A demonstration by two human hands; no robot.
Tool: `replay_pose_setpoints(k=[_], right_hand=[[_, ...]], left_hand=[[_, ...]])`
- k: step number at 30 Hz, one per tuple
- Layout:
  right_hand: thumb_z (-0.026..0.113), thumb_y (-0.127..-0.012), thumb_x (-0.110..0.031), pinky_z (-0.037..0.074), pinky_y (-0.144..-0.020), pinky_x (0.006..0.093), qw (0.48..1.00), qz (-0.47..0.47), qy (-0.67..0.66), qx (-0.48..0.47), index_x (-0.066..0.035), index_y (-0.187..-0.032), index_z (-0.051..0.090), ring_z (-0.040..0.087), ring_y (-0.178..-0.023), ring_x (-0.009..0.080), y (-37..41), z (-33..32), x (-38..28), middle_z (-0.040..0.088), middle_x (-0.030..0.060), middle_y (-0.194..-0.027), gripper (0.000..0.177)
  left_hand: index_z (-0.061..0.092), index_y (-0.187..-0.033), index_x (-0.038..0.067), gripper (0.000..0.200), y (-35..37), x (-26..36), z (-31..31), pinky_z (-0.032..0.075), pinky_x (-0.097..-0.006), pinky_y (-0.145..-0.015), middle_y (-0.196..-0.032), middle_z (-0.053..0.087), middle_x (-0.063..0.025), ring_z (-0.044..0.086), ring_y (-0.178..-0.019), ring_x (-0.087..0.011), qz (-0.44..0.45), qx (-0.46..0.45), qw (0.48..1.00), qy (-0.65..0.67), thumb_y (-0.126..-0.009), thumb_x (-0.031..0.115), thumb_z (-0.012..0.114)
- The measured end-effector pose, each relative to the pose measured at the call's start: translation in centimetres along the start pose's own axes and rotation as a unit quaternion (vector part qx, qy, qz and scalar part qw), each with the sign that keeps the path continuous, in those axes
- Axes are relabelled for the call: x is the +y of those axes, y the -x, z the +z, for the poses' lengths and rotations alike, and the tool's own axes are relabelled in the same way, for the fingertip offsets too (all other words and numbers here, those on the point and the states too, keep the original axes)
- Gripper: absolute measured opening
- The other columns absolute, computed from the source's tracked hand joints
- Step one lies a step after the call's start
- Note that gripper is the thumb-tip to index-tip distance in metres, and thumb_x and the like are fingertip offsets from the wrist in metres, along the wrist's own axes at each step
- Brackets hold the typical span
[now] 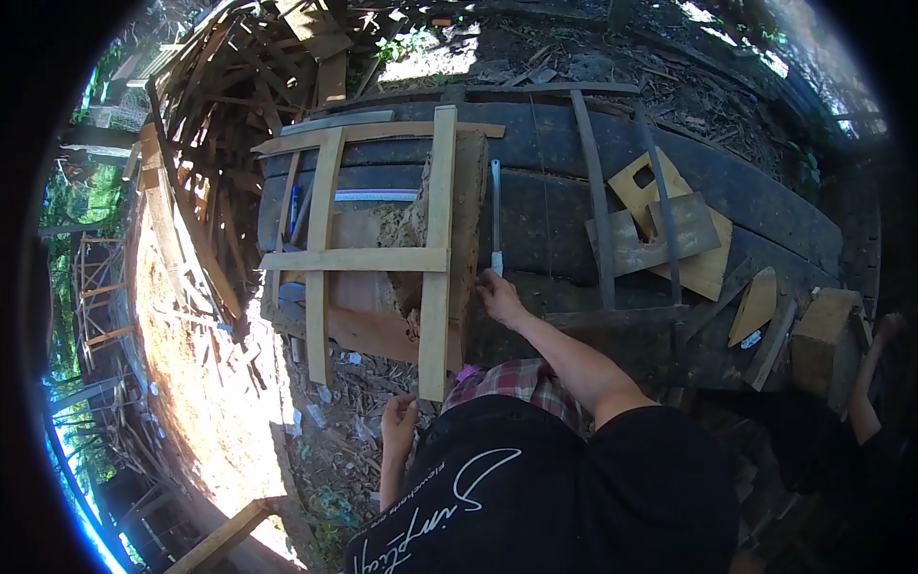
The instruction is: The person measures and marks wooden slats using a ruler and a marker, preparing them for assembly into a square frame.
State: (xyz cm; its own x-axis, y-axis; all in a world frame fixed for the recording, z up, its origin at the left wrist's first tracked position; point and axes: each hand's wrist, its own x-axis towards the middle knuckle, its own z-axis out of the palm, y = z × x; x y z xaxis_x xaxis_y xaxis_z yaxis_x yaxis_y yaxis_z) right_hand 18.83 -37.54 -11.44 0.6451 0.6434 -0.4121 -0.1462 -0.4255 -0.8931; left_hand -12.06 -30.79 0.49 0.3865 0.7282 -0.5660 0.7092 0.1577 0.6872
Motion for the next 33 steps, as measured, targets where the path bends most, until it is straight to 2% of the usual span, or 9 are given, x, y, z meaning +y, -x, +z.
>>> replay_pose_setpoints(k=[5,12,18,20,25,30,33], right_hand=[[0.06,-0.088,-0.013,0.042,-0.06,0.033,0.997,-0.039,0.043,0.047,-0.003,-0.097,0.052,0.047,-0.063,0.016,-0.5,-0.6,-0.7,0.053,0.0106,-0.07,0.016],[0.06,-0.086,-0.014,0.042,-0.06,0.0327,0.996,-0.022,0.038,0.072,-0.003,-0.094,0.055,0.047,-0.064,0.0166,-1.8,-1.0,-0.6,0.053,0.0096,-0.068,0.015],[0.066,-0.084,-0.016,0.045,-0.062,0.0336,0.996,0.018,0.053,0.069,-0.004,-0.093,0.062,0.055,-0.067,0.0166,-2.2,-0.3,-0.1,0.061,0.0092,-0.072,0.016],[0.067,-0.083,-0.014,0.047,-0.065,0.0329,0.997,0.021,0.059,0.05,-0.005,-0.098,0.065,0.059,-0.071,0.0164,-1.9,-0.2,0.1,0.065,0.0096,-0.077,0.018],[0.066,-0.084,-0.01,0.049,-0.073,0.0308,0.997,0.024,0.051,0.049,-0.002,-0.106,0.064,0.064,-0.081,0.017,-1.5,0.2,0.7,0.068,0.0098,-0.089,0.024],[0.063,-0.086,-0.008,0.05,-0.078,0.0303,0.998,-0.009,0.051,0.028,0.001,-0.109,0.062,0.064,-0.088,0.0173,-1.1,-0.4,0.5,0.068,0.0109,-0.098,0.025],[0.061,-0.088,-0.006,0.05,-0.077,0.0302,1.0,0.006,0.018,0.006,0.0,-0.109,0.062,0.064,-0.087,0.0163,-1.1,-0.8,0.4,0.067,0.0105,-0.099,0.022]], left_hand=[[0.061,-0.101,0.002,0.017,0.1,0.5,0.2,0.048,-0.0263,-0.064,-0.081,0.064,-0.0049,0.057,-0.068,-0.0105,-0.003,-0.007,1.0,0.005,-0.088,0.012,0.061],[0.061,-0.101,0.001,0.017,0.8,0.6,0.1,0.048,-0.0265,-0.064,-0.081,0.064,-0.0051,0.057,-0.067,-0.0109,0.004,0.007,1.0,0.013,-0.088,0.012,0.061],[0.061,-0.1,0.001,0.016,1.0,-0.3,0.2,0.047,-0.0259,-0.064,-0.081,0.063,-0.0045,0.057,-0.067,-0.0104,-0.032,0.0,0.999,0.026,-0.088,0.012,0.062],[0.061,-0.1,0.001,0.016,0.7,-0.3,0.5,0.047,-0.0256,-0.064,-0.081,0.063,-0.0042,0.057,-0.067,-0.0101,-0.037,-0.005,0.999,0.027,-0.088,0.012,0.062],[0.061,-0.1,0.001,0.015,-1.4,1.4,0.5,0.047,-0.0249,-0.064,-0.08,0.062,-0.0035,0.055,-0.068,-0.0088,0.049,-0.008,0.998,0.036,-0.089,0.011,0.06],[0.061,-0.099,0.001,0.015,-3.0,6.8,-0.4,0.046,-0.0246,-0.062,-0.078,0.061,-0.0023,0.053,-0.067,-0.0077,0.067,0.031,0.995,0.07,-0.091,0.013,0.059],[0.061,-0.098,0.001,0.016,-4.5,6.8,-1.1,0.045,-0.0244,-0.06,-0.075,0.059,-0.0014,0.053,-0.065,-0.0071,0.075,0.038,0.992,0.091,-0.092,0.015,0.058]])
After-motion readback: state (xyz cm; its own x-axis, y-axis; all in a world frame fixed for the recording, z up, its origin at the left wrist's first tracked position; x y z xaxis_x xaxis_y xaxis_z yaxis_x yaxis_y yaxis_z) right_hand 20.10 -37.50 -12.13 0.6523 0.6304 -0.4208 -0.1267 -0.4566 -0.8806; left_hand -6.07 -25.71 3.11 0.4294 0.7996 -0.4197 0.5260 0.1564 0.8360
